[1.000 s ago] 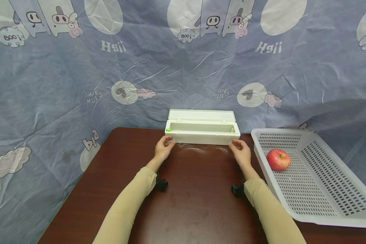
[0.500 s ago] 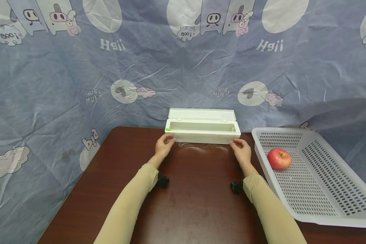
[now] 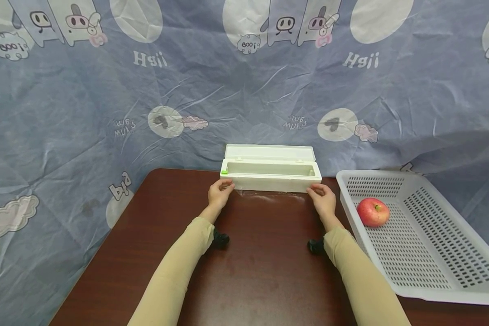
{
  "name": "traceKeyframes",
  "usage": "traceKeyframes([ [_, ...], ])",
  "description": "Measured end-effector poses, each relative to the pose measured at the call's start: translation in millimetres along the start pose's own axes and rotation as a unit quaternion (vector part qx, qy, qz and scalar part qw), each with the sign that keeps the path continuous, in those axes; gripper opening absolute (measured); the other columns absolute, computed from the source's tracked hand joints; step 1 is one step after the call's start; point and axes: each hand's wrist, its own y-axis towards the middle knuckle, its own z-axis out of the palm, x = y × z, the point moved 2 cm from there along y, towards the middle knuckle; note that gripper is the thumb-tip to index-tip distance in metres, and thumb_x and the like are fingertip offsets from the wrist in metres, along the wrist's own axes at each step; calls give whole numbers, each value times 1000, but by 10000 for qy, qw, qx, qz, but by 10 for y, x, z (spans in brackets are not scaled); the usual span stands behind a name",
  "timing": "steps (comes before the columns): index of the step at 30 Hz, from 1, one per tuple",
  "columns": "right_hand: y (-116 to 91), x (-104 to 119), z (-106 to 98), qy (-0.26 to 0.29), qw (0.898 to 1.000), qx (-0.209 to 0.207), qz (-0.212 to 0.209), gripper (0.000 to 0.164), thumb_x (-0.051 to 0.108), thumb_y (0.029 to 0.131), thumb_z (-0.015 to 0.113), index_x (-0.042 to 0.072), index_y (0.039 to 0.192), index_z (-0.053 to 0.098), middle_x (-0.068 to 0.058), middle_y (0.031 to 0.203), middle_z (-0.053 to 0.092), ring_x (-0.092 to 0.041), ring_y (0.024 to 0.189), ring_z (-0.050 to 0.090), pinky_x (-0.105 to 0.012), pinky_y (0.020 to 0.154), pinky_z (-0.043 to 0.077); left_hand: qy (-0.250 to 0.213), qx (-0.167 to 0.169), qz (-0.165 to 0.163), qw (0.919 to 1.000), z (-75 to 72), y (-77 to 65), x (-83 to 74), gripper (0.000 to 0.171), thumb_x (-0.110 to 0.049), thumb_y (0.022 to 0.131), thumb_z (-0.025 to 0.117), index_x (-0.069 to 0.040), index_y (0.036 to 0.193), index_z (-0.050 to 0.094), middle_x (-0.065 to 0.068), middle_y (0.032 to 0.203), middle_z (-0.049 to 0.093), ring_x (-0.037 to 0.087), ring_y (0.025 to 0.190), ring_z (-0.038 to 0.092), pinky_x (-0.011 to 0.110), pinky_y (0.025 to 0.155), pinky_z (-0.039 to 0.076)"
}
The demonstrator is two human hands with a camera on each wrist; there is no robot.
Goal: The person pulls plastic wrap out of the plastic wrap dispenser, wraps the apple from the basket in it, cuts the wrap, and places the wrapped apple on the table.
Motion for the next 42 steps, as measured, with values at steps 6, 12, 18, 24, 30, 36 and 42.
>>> traceKeyframes([
  [6,33,17,32,-286,9995,-124,-111,25,14,85,70,2,106,66,-17,105,66,-7,85,57,-13,65,42,22,-85,-62,9999,0,22,-12,20,-11,84,71,-4,103,70,11,100,69,25,95,63,33,80,51],
  [12,57,24,56,-394,9987,-311,-15,27,21,84,71,3,103,68,-15,102,67,-6,82,57,-16,65,42,80,-122,-170,9997,-6,21,-31,17,-12,83,72,-7,99,72,9,94,71,23,93,64,33,76,51],
  [18,56,49,85,-525,9969,-512,280,42,37,80,74,3,102,63,-13,97,62,-19,86,54,-26,71,42,48,-115,-159,9998,-9,27,-43,16,-10,83,72,-6,98,73,7,91,71,21,91,66,30,74,52],
  [24,62,55,122,-541,9964,-589,272,30,27,81,74,5,99,64,-14,97,66,-14,81,56,-21,66,41,3,-131,-207,9997,-33,14,-53,15,-10,82,72,-6,97,73,8,91,71,21,90,66,30,73,52],
  [30,55,44,110,-610,9959,-642,196,21,18,83,72,4,97,66,-14,98,68,-8,76,54,-18,62,40,2,-111,-229,9997,-56,17,-14,14,-11,82,72,-6,95,73,8,90,71,21,89,64,29,72,50],
  [36,42,46,94,-433,9973,-564,190,19,17,84,70,3,97,67,-11,93,67,-2,70,52,-16,61,40,-211,-36,-287,9994,-87,0,-35,14,-8,84,70,-2,96,72,11,92,70,24,88,65,25,70,50],
  [42,18,80,79,-16,9987,-502,42,18,11,84,68,-1,98,67,-6,85,66,4,63,50,-14,58,40,-768,166,-400,9961,-95,2,-97,15,1,86,64,6,100,69,19,95,68,32,89,66,39,79,53],
])
